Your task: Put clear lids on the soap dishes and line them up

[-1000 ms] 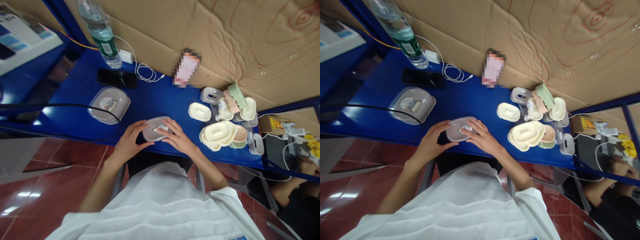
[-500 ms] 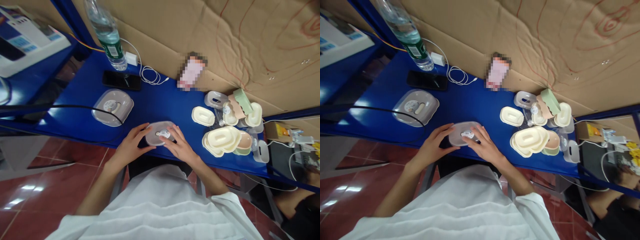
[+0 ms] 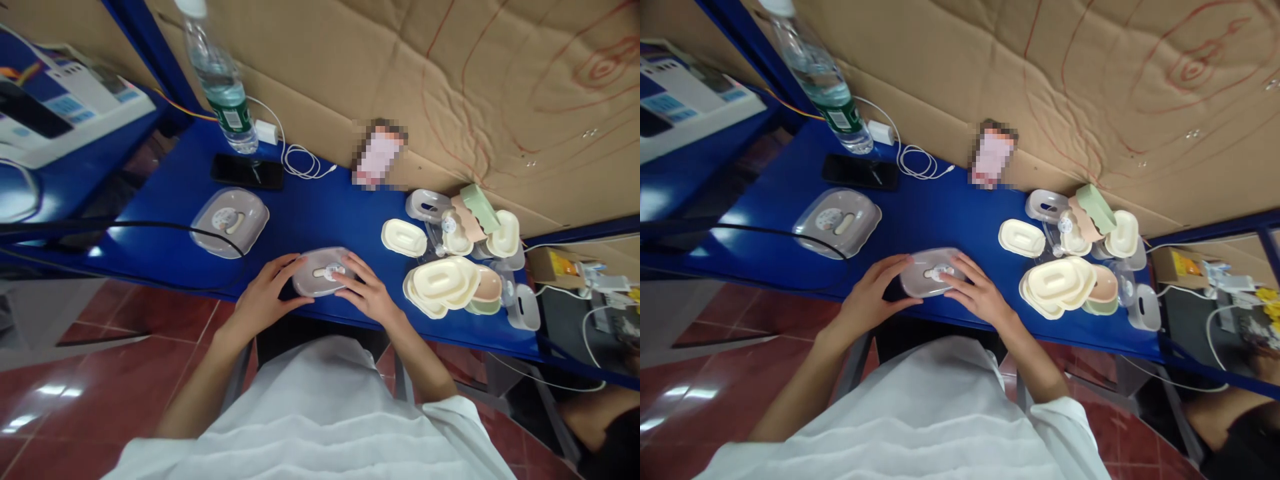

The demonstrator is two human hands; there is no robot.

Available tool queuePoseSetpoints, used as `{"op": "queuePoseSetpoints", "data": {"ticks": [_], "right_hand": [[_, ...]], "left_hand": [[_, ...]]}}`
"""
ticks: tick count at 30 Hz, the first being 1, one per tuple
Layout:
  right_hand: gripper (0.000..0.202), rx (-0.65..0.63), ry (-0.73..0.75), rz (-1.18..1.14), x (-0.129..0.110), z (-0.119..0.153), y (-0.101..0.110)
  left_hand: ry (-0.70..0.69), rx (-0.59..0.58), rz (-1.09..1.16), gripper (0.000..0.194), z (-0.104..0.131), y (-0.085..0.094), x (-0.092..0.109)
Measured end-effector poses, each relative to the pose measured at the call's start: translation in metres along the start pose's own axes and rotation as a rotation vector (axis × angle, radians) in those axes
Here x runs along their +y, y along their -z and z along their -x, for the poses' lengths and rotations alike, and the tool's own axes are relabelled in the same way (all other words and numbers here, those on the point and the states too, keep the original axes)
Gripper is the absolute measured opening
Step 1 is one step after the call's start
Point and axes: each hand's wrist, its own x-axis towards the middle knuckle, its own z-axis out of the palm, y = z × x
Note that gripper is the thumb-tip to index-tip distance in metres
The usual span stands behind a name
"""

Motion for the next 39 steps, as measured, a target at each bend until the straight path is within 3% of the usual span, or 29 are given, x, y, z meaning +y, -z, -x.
{"op": "queuePoseSetpoints", "data": {"ticks": [5,16,25,30,39], "right_hand": [[0.047,-0.020,0.052,0.066,-0.005,-0.002,0.001],[0.042,-0.174,-0.019,0.184,-0.018,-0.024,0.015],[0.055,-0.187,-0.001,0.114,-0.003,-0.024,0.008],[0.057,-0.229,0.013,0.141,0.003,-0.032,0.019],[0.055,-0.247,0.001,0.194,0.027,-0.041,0.018]], "left_hand": [[0.002,-0.006,0.010,0.071,0.002,-0.001,-0.002],[0.041,-0.009,0.121,0.074,-0.004,0.004,0.005],[0.080,0.020,0.066,0.071,-0.002,-0.001,0.009],[0.055,0.018,0.047,0.073,-0.004,0.002,0.011],[0.019,-0.011,-0.064,0.070,-0.023,0.001,0.008]]}}
